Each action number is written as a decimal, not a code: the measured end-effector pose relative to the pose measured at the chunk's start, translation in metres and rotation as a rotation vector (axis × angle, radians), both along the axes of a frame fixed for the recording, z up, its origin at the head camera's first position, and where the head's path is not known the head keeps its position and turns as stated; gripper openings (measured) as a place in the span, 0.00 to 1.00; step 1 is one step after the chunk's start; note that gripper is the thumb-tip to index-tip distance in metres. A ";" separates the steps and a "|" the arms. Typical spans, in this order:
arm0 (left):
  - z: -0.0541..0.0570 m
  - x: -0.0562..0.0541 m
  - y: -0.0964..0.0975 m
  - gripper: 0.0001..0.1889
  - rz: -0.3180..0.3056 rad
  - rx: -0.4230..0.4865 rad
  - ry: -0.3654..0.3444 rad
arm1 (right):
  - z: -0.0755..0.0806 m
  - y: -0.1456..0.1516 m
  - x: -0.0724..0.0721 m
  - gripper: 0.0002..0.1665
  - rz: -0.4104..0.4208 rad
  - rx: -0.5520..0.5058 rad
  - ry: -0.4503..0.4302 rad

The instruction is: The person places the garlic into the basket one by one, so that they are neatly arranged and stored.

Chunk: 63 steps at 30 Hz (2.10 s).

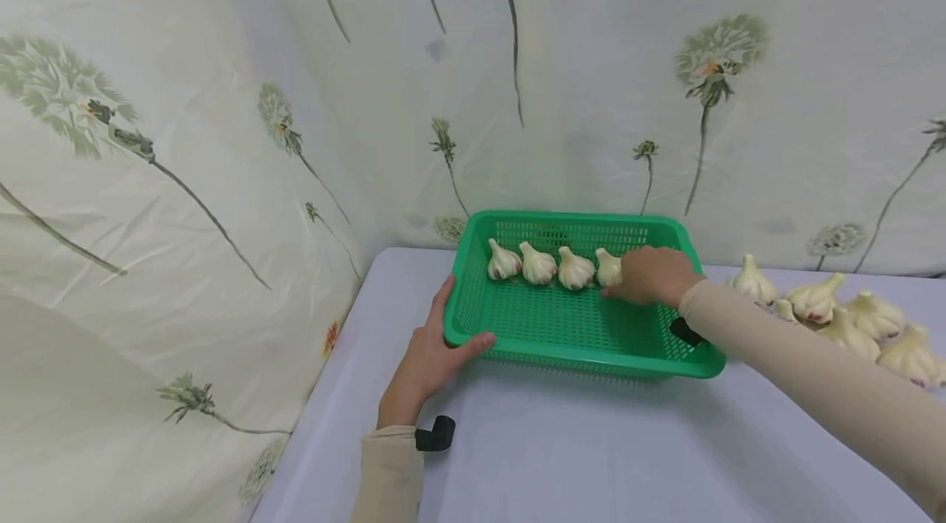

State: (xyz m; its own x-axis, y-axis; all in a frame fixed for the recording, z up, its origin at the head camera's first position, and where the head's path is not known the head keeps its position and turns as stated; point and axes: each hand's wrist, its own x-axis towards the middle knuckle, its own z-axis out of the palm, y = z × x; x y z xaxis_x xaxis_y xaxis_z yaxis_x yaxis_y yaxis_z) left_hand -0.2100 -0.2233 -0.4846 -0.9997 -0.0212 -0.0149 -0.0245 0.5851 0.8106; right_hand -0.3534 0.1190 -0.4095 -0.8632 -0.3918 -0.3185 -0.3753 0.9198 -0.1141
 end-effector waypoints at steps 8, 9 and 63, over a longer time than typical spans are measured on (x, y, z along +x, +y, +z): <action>-0.004 0.004 0.000 0.56 0.007 0.010 0.000 | 0.022 0.023 0.007 0.40 -0.008 -0.066 0.078; -0.004 0.005 0.000 0.56 0.010 0.011 -0.001 | 0.024 0.027 0.008 0.42 -0.012 -0.085 0.095; 0.001 0.002 0.003 0.56 0.008 0.010 0.007 | -0.059 0.149 0.062 0.32 -0.096 -0.329 0.242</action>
State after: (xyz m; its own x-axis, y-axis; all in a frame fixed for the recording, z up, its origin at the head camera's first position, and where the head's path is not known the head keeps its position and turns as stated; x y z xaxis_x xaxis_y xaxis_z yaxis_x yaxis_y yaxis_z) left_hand -0.2081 -0.2200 -0.4834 -0.9995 -0.0295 -0.0081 -0.0237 0.5765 0.8168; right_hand -0.2913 0.2685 -0.4682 -0.9352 -0.3532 0.0263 -0.3419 0.8811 -0.3267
